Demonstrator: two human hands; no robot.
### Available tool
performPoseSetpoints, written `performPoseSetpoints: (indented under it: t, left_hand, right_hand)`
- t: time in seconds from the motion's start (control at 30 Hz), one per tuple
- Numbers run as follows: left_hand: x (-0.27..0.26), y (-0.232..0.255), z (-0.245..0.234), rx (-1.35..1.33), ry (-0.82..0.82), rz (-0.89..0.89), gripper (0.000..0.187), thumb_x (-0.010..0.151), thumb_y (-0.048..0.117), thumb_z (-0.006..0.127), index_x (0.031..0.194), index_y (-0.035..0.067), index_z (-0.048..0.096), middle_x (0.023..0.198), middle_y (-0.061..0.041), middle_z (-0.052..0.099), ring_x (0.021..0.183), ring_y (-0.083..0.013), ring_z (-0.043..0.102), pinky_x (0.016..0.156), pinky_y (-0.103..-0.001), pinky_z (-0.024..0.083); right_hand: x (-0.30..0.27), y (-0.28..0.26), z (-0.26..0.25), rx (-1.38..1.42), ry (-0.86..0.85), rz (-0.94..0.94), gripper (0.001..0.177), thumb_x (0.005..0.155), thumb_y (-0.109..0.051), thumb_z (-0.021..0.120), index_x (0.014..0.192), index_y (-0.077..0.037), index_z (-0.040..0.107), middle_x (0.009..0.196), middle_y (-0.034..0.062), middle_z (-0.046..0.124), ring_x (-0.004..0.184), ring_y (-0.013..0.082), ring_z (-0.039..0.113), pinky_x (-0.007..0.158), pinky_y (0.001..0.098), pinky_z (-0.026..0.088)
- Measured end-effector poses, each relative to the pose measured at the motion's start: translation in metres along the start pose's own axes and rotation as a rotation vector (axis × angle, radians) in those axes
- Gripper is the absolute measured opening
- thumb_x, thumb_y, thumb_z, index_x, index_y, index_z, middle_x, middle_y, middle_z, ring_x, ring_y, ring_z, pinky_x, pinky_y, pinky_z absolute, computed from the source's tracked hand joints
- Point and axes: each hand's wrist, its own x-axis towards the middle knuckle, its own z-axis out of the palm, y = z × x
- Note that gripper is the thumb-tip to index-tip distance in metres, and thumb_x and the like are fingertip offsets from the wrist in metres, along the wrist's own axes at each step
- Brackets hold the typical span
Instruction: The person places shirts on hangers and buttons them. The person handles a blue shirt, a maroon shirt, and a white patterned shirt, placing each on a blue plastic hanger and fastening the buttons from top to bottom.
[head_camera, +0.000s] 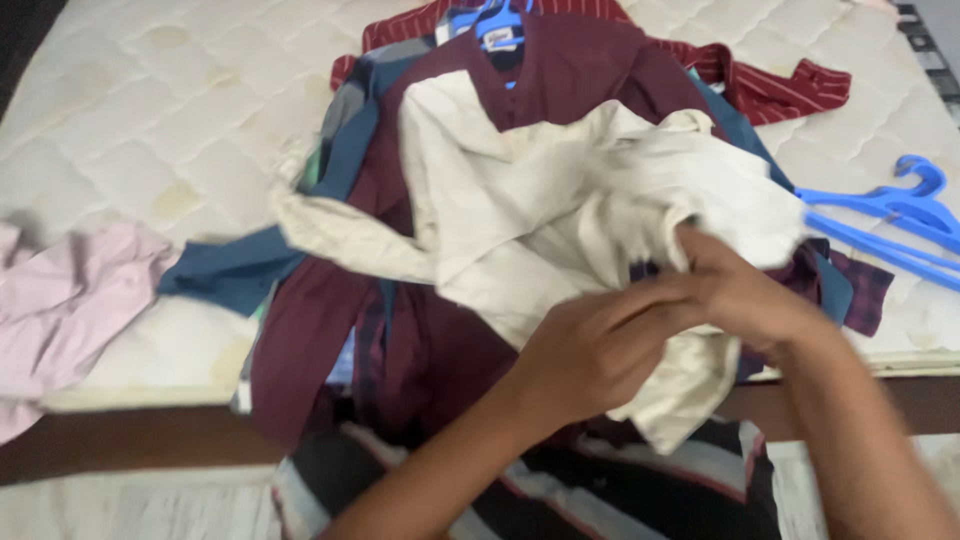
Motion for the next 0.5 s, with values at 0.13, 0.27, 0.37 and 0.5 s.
performPoseSetpoints:
  t: [0.13, 0.27, 0.37, 0.5]
  left_hand:
    - [0.044, 0.028, -0.008, 0.099, 0.000, 0.235, 0.047, 0.093, 0.026, 0.069, 0.137, 0.013, 0.062, 0.139, -0.006, 0.060, 0.121, -0.0286, 0.068, 0.101, -0.045, 0.054]
    - [0.095, 0.037, -0.008, -0.178, -0.336, 0.166, 0.066, 0.088, 0.050, 0.076, 0.139, 0.010, 0.058, 0.127, -0.009, 0.068, 0.115, -0.0290, 0.071, 0.097, -0.046, 0.056]
    - [0.100, 0.043, -0.021, -0.200, -0.484, 0.053, 0.064, 0.084, 0.049, 0.079, 0.132, 0.011, 0.061, 0.112, -0.009, 0.074, 0.102, -0.0265, 0.073, 0.085, -0.043, 0.057]
    - [0.093, 0.064, -0.043, 0.434, -0.274, 0.200, 0.025, 0.085, 0.031, 0.075, 0.099, 0.013, 0.068, 0.090, -0.006, 0.072, 0.086, -0.0286, 0.073, 0.069, -0.045, 0.056]
  right_hand:
    - [-0.038, 0.013, -0.047, -0.560, -0.372, -0.590, 0.043, 0.089, -0.014, 0.071, 0.128, 0.002, 0.063, 0.116, 0.0140, 0.068, 0.103, 0.0285, 0.066, 0.086, 0.0374, 0.054]
    - [-0.073, -0.013, -0.086, -0.797, -0.552, 0.080, 0.032, 0.100, -0.025, 0.066, 0.124, -0.006, 0.069, 0.098, 0.0118, 0.071, 0.083, 0.0235, 0.066, 0.072, 0.0350, 0.062]
    - [-0.092, -0.046, -0.103, -0.684, -0.515, 0.143, 0.034, 0.099, -0.015, 0.065, 0.132, -0.008, 0.068, 0.092, 0.0146, 0.070, 0.075, 0.0231, 0.067, 0.065, 0.0362, 0.058]
    - [-0.131, -0.073, -0.111, -0.357, -0.260, -0.502, 0.042, 0.082, 0.006, 0.061, 0.123, 0.006, 0.069, 0.123, 0.0068, 0.072, 0.105, 0.0113, 0.068, 0.085, 0.0274, 0.054]
